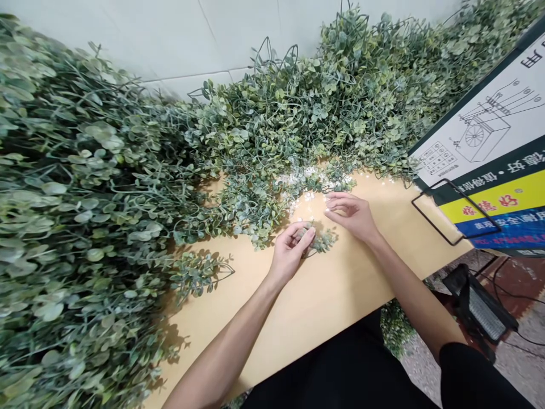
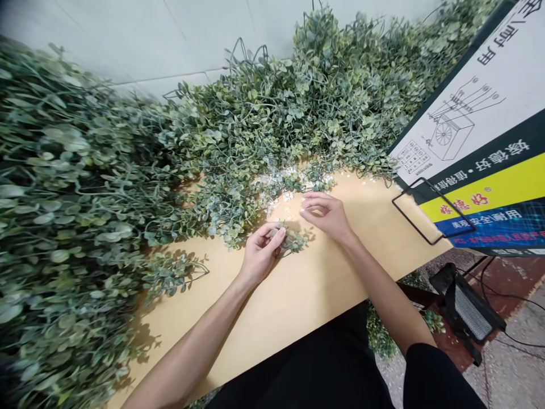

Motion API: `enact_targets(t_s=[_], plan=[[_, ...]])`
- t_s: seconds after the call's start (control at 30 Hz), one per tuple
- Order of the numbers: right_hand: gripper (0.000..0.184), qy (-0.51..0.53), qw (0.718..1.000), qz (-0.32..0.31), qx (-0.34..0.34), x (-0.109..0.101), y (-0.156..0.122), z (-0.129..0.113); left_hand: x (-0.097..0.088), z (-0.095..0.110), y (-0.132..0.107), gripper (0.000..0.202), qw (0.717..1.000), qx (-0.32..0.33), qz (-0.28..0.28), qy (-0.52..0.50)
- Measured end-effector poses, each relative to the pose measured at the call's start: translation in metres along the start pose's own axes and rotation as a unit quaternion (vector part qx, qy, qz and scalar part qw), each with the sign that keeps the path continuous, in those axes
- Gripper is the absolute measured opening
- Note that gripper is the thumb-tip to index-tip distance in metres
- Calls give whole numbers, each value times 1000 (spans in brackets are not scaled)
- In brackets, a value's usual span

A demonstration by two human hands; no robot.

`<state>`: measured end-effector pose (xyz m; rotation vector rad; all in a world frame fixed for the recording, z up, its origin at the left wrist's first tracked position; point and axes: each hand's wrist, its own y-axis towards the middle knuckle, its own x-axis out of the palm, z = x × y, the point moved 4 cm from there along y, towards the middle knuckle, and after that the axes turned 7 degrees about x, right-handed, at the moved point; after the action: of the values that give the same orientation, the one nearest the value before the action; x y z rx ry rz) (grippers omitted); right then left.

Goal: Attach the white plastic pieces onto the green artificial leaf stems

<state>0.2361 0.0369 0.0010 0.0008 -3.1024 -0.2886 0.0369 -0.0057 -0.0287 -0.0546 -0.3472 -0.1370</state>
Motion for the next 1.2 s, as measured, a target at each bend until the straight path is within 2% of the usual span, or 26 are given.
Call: enact_targets(t_s=[0.17,0.3,0.4,0.5,0.7,0.9,1.2], plan=[[13,19,999,-39,17,4,-2,-3,1,3,-1,31,1000,-17,3,4],[18,57,992,-90,72,10,-5,-4,3,5,-2,28,1000,-13,-15,3],[22,75,985,-108,110,15,-7,-4,5,4,-2,27,999,-22,-33,-32],[24,83,982,-116,125,18,-9,-4,4,4,-3,29,999,-10,-29,-10],[25,90,978,-131,138,22,-9,-2,3,10,-3,33,996,35,-16,81],[31,77,977,-141,138,25,-11,-4,4,16,-3,34,996,38,-1,82],[24,79,965,-205,147,30,-13,-5,3,15,-3,32,995,46,-13,92]])
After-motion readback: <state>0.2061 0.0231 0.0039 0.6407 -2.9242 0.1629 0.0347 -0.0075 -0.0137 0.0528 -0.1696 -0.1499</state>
